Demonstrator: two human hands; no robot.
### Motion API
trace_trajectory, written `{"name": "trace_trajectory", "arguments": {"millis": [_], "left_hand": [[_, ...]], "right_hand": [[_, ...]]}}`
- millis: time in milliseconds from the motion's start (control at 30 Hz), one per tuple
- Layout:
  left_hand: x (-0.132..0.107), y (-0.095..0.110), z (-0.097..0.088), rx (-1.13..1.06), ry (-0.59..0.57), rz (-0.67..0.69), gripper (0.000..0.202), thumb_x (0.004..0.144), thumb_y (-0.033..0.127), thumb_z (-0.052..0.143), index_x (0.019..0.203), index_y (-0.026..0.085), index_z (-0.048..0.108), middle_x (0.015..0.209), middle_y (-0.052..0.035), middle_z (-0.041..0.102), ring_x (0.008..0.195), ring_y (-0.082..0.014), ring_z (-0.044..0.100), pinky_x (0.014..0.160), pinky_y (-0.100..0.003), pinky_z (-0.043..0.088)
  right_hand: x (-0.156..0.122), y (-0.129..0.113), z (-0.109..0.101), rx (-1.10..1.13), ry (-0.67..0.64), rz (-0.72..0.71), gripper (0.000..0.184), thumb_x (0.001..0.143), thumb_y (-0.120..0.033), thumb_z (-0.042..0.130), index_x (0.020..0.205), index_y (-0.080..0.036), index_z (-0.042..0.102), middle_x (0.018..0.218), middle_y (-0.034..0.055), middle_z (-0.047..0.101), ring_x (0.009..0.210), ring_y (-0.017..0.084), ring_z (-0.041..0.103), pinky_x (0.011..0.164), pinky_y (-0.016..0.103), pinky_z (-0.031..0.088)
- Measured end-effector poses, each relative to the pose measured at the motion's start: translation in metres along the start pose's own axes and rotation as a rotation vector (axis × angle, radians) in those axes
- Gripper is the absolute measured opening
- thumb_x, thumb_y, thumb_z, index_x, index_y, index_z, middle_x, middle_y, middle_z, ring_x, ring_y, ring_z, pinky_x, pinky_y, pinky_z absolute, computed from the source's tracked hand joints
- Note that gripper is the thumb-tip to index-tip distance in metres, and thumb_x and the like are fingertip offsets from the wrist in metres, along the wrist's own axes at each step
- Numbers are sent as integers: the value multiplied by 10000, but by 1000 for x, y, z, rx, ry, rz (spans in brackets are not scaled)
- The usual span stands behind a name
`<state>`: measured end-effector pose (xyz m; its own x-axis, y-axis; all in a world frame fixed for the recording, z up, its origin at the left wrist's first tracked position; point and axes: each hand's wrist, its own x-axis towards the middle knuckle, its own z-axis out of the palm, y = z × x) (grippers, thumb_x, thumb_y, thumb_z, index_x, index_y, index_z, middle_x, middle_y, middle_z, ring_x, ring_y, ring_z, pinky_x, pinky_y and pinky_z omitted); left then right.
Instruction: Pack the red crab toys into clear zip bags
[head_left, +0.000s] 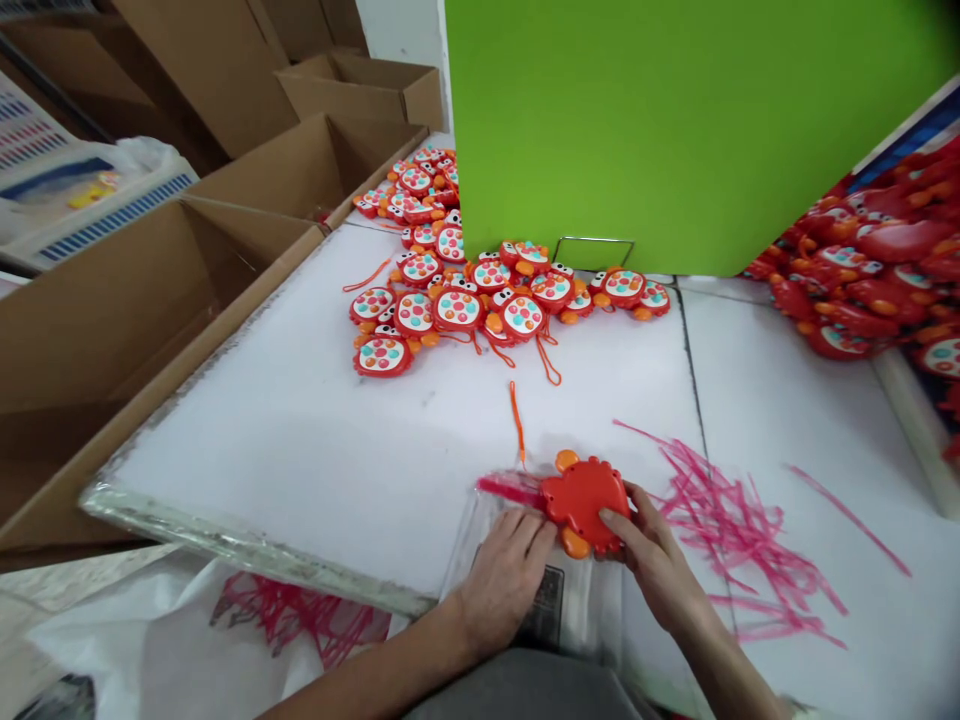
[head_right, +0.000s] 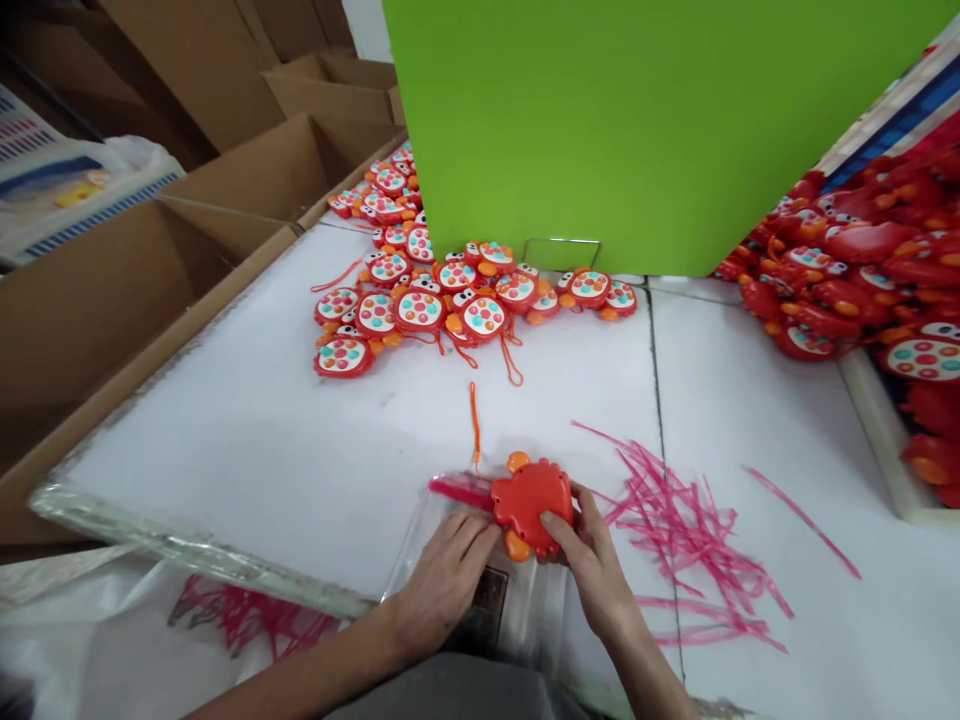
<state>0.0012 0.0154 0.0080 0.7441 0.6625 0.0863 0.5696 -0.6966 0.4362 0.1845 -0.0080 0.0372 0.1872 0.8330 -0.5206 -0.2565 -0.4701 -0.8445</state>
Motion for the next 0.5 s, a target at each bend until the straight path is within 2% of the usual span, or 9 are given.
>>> {"name": "trace_trajectory", "arguments": {"millis": [133, 300, 400, 500], "left_hand": [[6, 1, -5, 78, 12, -54, 99, 835, 159, 461, 857, 139, 555, 932, -81, 533, 914, -244, 446, 854, -430, 368], [7, 1, -11, 21, -13, -113, 106, 837, 134, 437, 860, 168, 535, 880, -59, 544, 829, -222, 465, 786, -408, 387], [5, -1, -12, -132, 6, -175, 245, 814, 113, 457, 1053, 160, 487, 960, -67, 554, 887, -225, 465, 800, -386, 399], [5, -4, -12, -219, 11, -126, 388, 820, 96, 431, 1204, 150, 413, 1035, -84, 551, 928, -221, 462, 834, -376, 395]], "right_hand": [[-7, -6, -6, -15, -1, 13, 423, 756, -392, 616, 1113, -248, 441, 841, -4, 577, 629, 131, 532, 509, 248, 472], [-23, -22, -23, -202, -75, 51, 502, 806, -408, 554, 1239, -248, 358, 915, 14, 581, 613, 129, 549, 559, 293, 502], [-31, -30, -34, -319, -201, 109, 528, 827, -403, 521, 1281, -206, 337, 908, 31, 597, 645, 145, 569, 624, 315, 507], [-36, -32, -43, -419, -332, 141, 495, 835, -386, 514, 1262, -168, 390, 863, 39, 610, 682, 157, 572, 656, 311, 495]]}}
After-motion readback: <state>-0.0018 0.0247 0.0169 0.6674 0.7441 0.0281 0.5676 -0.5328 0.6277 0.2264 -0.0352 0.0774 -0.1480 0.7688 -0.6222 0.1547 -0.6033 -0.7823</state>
